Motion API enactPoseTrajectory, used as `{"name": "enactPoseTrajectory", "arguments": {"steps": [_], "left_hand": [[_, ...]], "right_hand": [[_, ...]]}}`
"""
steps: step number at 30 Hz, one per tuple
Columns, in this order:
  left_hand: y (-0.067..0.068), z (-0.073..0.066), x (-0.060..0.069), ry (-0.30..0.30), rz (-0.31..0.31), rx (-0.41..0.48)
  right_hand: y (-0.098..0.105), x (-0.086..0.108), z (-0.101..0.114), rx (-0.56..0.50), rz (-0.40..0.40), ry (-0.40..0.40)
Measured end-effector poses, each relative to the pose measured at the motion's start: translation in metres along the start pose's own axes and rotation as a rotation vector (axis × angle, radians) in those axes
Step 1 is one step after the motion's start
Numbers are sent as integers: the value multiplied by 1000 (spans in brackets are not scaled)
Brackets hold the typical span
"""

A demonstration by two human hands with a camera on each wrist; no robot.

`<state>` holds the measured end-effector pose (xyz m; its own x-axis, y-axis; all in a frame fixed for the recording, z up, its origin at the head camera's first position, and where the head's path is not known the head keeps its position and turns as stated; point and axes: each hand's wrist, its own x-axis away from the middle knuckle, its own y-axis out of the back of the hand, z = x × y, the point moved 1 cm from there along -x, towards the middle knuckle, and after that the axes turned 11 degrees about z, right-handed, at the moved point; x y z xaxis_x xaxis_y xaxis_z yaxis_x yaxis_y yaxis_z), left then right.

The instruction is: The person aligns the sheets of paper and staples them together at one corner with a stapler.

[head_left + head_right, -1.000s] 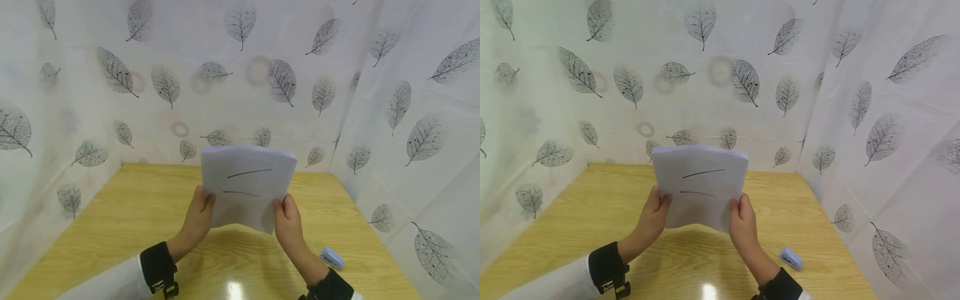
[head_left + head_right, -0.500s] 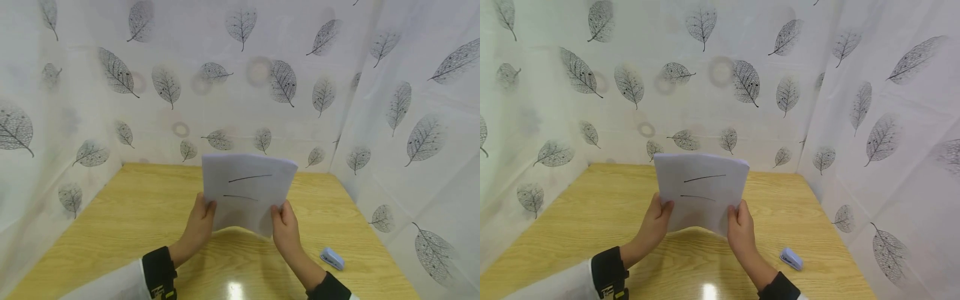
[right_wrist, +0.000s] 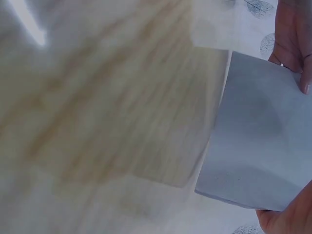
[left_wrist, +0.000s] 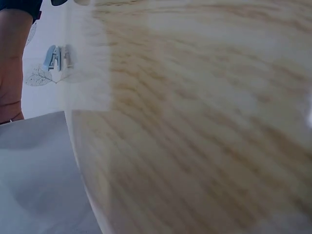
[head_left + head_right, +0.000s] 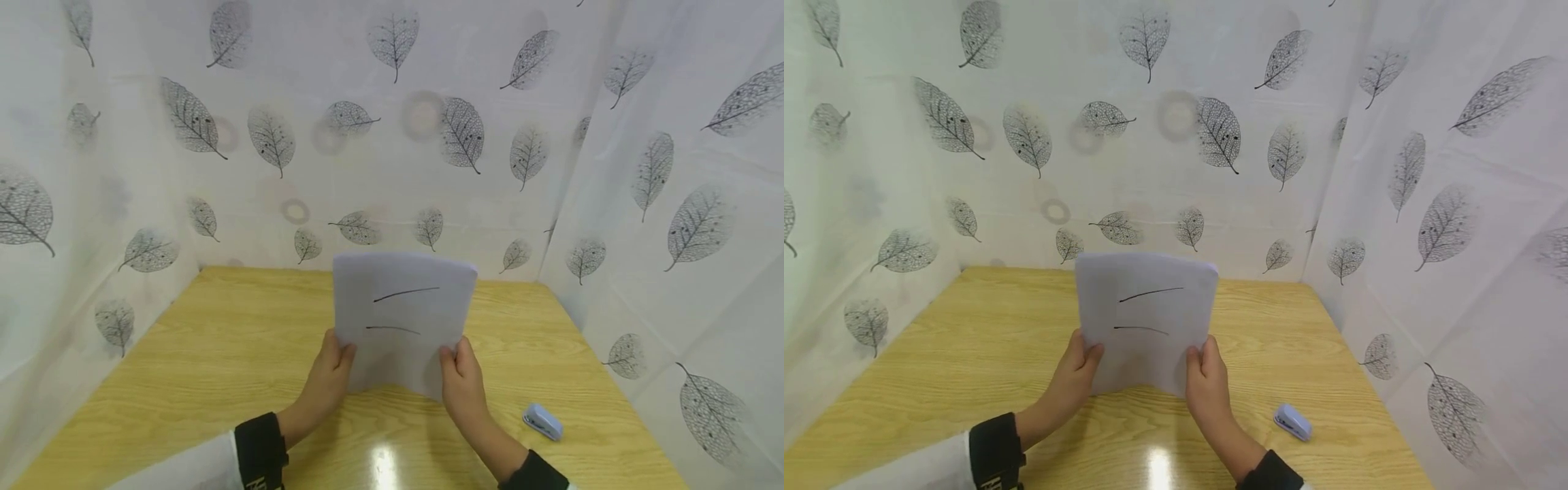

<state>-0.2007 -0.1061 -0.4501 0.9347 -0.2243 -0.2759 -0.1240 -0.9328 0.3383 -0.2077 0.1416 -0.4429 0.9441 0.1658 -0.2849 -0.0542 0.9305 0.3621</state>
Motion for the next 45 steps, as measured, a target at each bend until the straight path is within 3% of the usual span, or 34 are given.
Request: {"name": "enactPoseTrajectory", "arguments": {"steps": [3, 7, 12, 16, 21, 29, 31, 34, 38, 41, 43, 45], "left_hand": [[4, -7, -1, 36, 4, -10], [13, -20, -3, 131, 3, -62], [22, -32, -4, 274, 22, -76], [26, -36, 5, 354, 75, -115], [23, -27, 22, 368, 160, -155], [14, -9, 47, 323, 272, -252], [14, -6, 50, 323, 306, -317], [15, -3, 49, 371, 363, -413], [19, -6, 43, 441, 420, -702], [23, -10, 29, 393, 413, -938], [23, -13, 15, 339, 403, -1012], [20, -13, -3, 308, 423, -1030]], "right_hand": [[5, -2, 7, 71, -32, -25], [14, -6, 21, 137, -32, -67], [20, -8, 34, 218, 48, -159], [19, -5, 35, 275, 161, -265], [13, 1, 24, 304, 289, -364], [6, 16, 6, 293, 427, -390], [5, 19, 2, 305, 449, -407], [3, 21, -3, 333, 464, -434], [0, 22, -10, 350, 451, -481], [-2, 22, -12, 353, 442, -498], [-3, 22, -13, 354, 444, -502], [-4, 22, -12, 351, 446, -498]]}}
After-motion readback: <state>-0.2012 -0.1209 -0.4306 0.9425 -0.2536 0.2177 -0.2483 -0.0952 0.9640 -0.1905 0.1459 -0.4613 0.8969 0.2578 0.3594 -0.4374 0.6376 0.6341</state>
